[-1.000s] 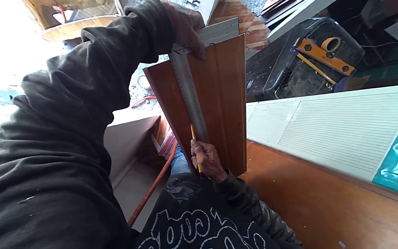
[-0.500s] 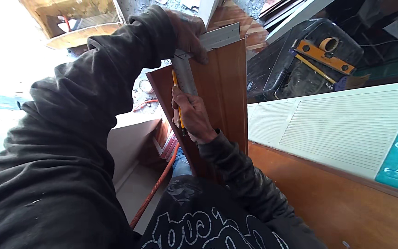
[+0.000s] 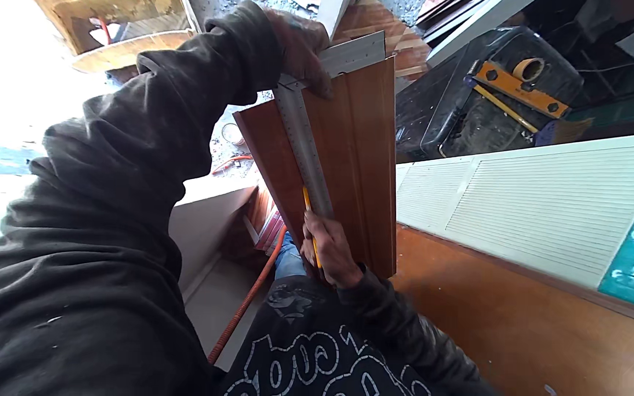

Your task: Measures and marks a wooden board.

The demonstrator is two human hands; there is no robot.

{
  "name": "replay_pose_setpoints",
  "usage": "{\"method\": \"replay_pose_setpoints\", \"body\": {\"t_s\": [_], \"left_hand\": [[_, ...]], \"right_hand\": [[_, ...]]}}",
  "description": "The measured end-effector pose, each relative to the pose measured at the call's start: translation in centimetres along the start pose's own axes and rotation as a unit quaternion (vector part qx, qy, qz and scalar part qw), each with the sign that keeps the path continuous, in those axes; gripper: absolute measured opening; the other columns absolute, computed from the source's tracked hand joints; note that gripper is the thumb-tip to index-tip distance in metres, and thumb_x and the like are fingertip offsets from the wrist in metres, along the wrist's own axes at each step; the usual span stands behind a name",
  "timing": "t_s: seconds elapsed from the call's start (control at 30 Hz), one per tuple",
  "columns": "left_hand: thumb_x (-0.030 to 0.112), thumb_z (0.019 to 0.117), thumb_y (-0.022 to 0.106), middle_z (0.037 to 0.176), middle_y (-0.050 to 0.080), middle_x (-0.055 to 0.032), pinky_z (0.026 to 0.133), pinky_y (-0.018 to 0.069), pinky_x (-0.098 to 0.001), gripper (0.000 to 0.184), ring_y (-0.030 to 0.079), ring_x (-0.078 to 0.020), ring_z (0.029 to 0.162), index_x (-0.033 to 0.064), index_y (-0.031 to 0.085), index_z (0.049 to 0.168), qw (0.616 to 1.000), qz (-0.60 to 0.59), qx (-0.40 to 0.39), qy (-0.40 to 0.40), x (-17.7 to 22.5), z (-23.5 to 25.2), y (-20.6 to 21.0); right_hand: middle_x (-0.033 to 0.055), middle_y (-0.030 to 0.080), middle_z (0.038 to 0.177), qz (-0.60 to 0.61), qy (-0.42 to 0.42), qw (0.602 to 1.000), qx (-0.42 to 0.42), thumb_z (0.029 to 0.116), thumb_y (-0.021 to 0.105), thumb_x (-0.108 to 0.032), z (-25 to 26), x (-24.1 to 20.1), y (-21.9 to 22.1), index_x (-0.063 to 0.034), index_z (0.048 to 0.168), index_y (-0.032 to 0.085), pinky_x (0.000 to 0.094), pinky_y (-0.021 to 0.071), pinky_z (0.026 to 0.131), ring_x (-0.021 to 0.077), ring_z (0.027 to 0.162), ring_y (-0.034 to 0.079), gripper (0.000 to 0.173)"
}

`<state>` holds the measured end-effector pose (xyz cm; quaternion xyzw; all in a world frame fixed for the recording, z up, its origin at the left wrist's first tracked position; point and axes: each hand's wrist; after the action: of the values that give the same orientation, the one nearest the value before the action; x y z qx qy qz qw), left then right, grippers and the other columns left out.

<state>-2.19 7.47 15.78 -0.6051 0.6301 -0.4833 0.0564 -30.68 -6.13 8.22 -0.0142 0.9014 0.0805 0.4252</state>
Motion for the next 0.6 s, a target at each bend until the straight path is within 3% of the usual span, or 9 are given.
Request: {"method": "replay_pose_setpoints", "body": {"t_s": [0.13,0.2,0.27,0.3,0.37,0.4,0.47,0.57,0.6], "left_hand": [[0.033,0.0916,0.074,0.089,0.065,-0.0036,0.073,0.0512,-0.0349,0.031,0.061,-0.0123,0.078,0.0101,0.065,0.110,1.000,-0.027,-0.009,-0.005,-0.2,0.3,0.0],[0.032,0.0920,0.075,0.094,0.066,-0.0080,0.077,0.0523,-0.0410,0.036,0.064,-0.0176,0.083,0.0086,0.064,0.118,0.998,-0.048,-0.018,-0.022,0.0,0.1,-0.2],[0.027,0.0900,0.077,0.088,0.068,-0.0072,0.071,0.0555,-0.0378,0.031,0.066,-0.0161,0.076,0.0085,0.066,0.112,0.996,-0.083,-0.017,-0.012,-0.3,0.4,-0.1],[0.024,0.0900,0.077,0.085,0.067,-0.0067,0.069,0.0557,-0.0357,0.027,0.066,-0.0150,0.073,0.0079,0.066,0.109,0.994,-0.105,-0.022,-0.008,-0.4,0.4,-0.1],[0.019,0.0904,0.076,0.082,0.069,-0.0072,0.067,0.0569,-0.0345,0.022,0.067,-0.0153,0.070,0.0065,0.067,0.106,0.991,-0.134,-0.026,-0.003,-0.6,0.2,0.0],[0.018,0.0910,0.075,0.082,0.069,-0.0070,0.067,0.0570,-0.0335,0.020,0.067,-0.0149,0.070,0.0063,0.067,0.106,0.989,-0.144,-0.029,-0.003,-0.5,0.0,0.0],[0.015,0.0914,0.075,0.080,0.069,-0.0075,0.065,0.0566,-0.0337,0.016,0.067,-0.0154,0.068,0.0051,0.068,0.102,0.987,-0.157,-0.027,0.005,-0.5,0.0,0.1],[0.015,0.0909,0.076,0.077,0.071,-0.0088,0.063,0.0580,-0.0359,0.014,0.069,-0.0172,0.065,0.0048,0.069,0.097,0.987,-0.161,-0.022,0.017,-1.5,0.8,0.4],[0.016,0.0902,0.077,0.077,0.071,-0.0093,0.063,0.0583,-0.0369,0.014,0.069,-0.0181,0.065,0.0051,0.070,0.097,0.987,-0.161,-0.018,0.011,-1.8,1.0,0.6]], "right_hand": [[-0.0042,0.044,0.053,0.036,0.042,0.998,-0.017,0.1106,0.035,-0.022,-2.5,2.0,-1.8,-0.0082,0.075,0.053,0.0264,0.0467,0.048,0.0075,0.043,0.044,0.042],[-0.0047,0.048,0.056,-0.004,-0.035,0.999,-0.025,0.1099,0.038,-0.021,-3.0,0.9,-2.9,-0.0085,0.078,0.055,0.0260,0.0492,0.050,0.0068,0.046,0.048,0.038],[-0.0053,0.055,0.060,-0.120,-0.167,0.976,0.070,0.1072,0.044,-0.017,-2.7,-0.9,-5.1,-0.0054,0.084,0.060,0.0234,0.0515,0.052,0.0038,0.051,0.055,0.031],[-0.0035,0.058,0.063,-0.202,-0.222,0.942,0.148,0.1058,0.047,-0.017,-1.9,-1.7,-6.7,-0.0031,0.087,0.063,0.0245,0.0519,0.053,0.0044,0.055,0.057,0.029],[0.0073,0.060,0.076,-0.329,-0.250,0.865,0.284,0.1076,0.045,-0.024,1.0,-2.6,-10.5,0.0018,0.100,0.065,0.0356,0.0535,0.058,0.0154,0.064,0.060,0.033],[0.0141,0.063,0.090,-0.349,-0.240,0.847,0.322,0.1092,0.042,-0.026,2.7,-2.7,-12.3,0.0032,0.109,0.064,0.0424,0.0552,0.067,0.0230,0.076,0.064,0.037],[0.0179,0.064,0.103,-0.303,-0.196,0.865,0.348,0.1122,0.035,-0.033,5.6,-2.5,-14.8,0.0006,0.123,0.061,0.0465,0.0547,0.075,0.0272,0.086,0.065,0.044],[0.0129,0.055,0.079,-0.233,-0.093,0.911,0.328,0.1103,0.031,-0.052,7.5,-1.2,-15.1,-0.0064,0.112,0.057,0.0463,0.0490,0.054,0.0255,0.063,0.056,0.052],[0.0138,0.054,0.077,-0.230,-0.082,0.915,0.322,0.1100,0.031,-0.052,7.7,-0.7,-14.7,-0.0063,0.110,0.056,0.0486,0.0478,0.053,0.0279,0.061,0.055,0.052]]}}
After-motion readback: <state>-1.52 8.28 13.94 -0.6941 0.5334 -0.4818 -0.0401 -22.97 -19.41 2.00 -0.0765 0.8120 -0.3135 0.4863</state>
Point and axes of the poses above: each hand's wrist, its own z-axis towards the middle knuckle, its own y-axis out of the palm, x = y × z
